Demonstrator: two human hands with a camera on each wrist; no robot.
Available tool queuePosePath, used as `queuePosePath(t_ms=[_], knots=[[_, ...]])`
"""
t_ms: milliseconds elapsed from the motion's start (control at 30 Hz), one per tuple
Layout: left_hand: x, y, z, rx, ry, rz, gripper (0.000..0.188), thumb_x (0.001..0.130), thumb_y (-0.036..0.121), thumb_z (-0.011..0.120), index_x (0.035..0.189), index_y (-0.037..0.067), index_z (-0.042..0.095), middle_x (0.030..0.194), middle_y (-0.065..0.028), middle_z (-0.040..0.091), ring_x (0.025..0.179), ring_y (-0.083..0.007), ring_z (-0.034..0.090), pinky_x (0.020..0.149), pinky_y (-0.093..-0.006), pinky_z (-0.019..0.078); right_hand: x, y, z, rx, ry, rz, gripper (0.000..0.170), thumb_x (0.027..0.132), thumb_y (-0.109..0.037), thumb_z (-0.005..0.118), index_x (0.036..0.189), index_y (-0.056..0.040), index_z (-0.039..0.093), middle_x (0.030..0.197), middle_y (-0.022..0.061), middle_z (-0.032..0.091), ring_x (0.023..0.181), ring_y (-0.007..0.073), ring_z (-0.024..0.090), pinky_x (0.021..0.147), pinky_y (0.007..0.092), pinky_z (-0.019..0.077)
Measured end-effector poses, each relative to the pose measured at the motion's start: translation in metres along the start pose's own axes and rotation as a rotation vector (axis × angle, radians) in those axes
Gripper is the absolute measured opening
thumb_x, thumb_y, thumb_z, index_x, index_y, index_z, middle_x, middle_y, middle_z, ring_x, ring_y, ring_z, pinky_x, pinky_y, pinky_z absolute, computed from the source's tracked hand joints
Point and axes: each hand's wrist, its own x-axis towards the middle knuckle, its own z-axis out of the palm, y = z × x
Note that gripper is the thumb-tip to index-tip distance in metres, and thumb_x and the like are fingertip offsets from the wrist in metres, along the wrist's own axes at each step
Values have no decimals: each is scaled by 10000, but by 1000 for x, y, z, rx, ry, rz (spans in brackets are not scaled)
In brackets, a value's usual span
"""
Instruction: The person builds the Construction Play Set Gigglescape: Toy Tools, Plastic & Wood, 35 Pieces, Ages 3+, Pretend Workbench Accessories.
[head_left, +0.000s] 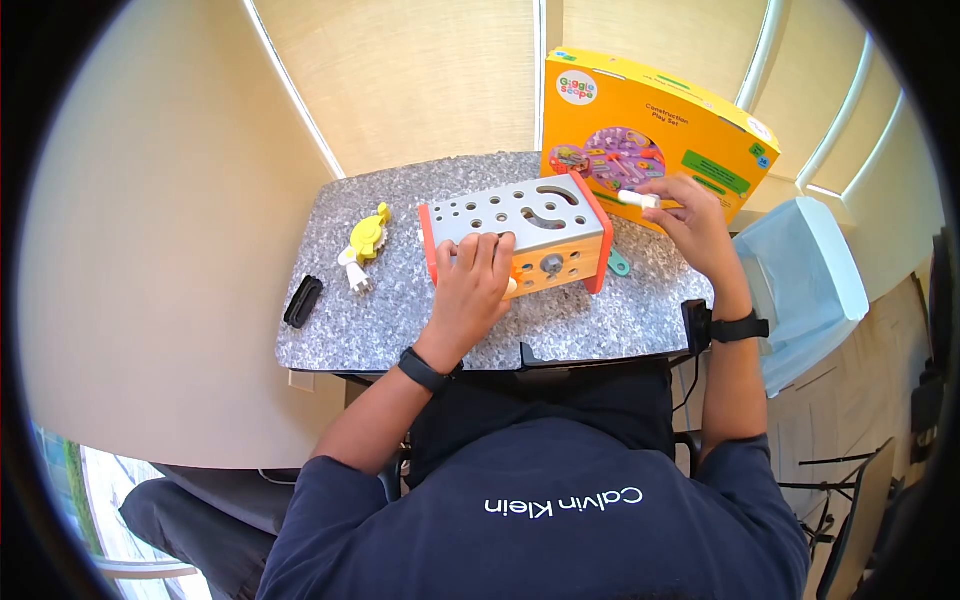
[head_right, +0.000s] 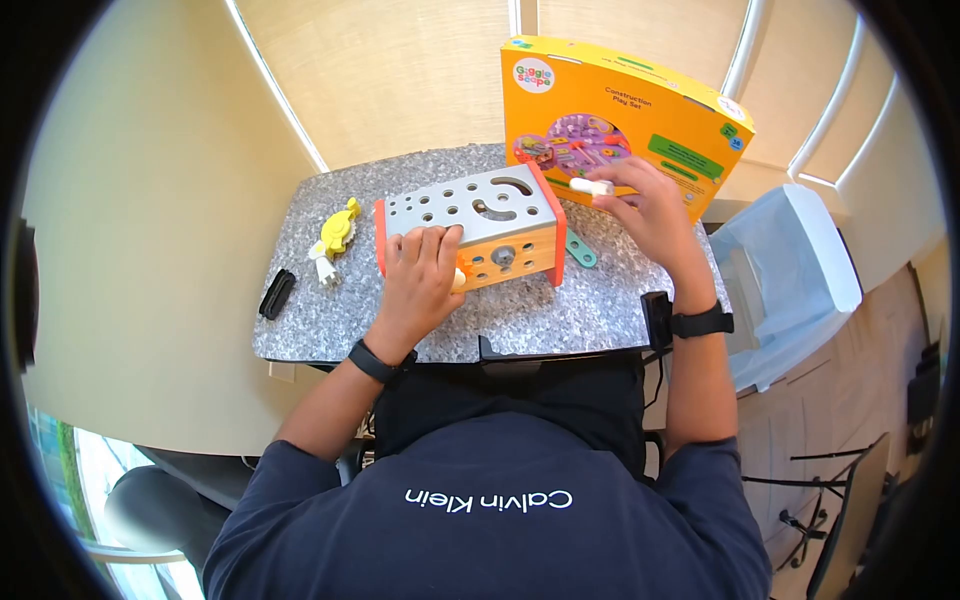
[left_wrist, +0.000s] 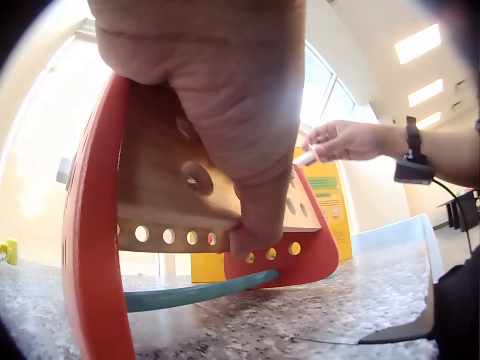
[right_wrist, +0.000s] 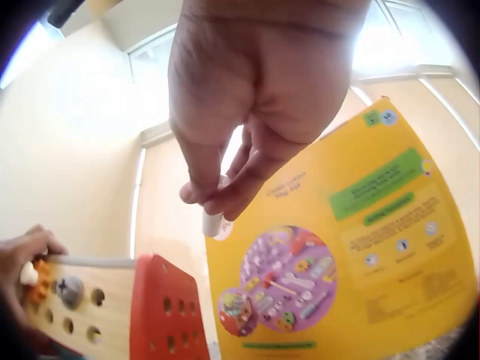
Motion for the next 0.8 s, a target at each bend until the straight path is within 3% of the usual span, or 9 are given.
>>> queuePosePath(t_ms=[67, 133, 333, 667, 800], knots=[[-4, 2, 6, 17, 9, 3, 761, 639, 168, 813, 1342, 67, 539, 1154, -80, 556, 1149, -259, 516, 962, -466, 382, 12, -21, -2, 22, -78, -38, 274, 879, -35, 794, 1140, -6, 716, 1131, 88, 745, 1003, 254, 736, 863, 351, 635], [-7, 5, 8, 33, 20, 4, 738, 657, 149, 788, 1346, 69, 537, 1149, -74, 556, 1150, -254, 516, 963, -467, 380, 22, -34, -1, -73, -273, -83, 270, 859, -48, 800, 1118, -4, 735, 1088, 121, 766, 979, 281, 739, 855, 373, 616], [-9, 10, 6, 62, 6, -24, 721, 671, 131, 774, 1345, 77, 525, 1124, -58, 553, 1133, -229, 532, 968, -471, 376, 46, -34, 22, -234, -443, -261, 229, 845, -3, 761, 1074, -3, 770, 1034, 188, 770, 980, 345, 734, 837, 408, 572], [-9, 11, 8, 23, 27, -47, 704, 695, 93, 756, 1357, 77, 519, 1098, -58, 556, 1114, -228, 541, 966, -475, 378, 55, -41, 33, -265, -489, -262, 195, 866, 42, 706, 1049, 24, 771, 1030, 212, 764, 940, 375, 736, 838, 397, 580], [-8, 11, 5, 30, 1, -51, 705, 692, 94, 761, 1355, 78, 520, 1095, -57, 555, 1107, -229, 540, 962, -472, 378, 53, -41, 34, -363, -446, -322, 176, 877, -35, 737, 1042, 19, 764, 1015, 201, 755, 962, 377, 720, 854, 417, 570]])
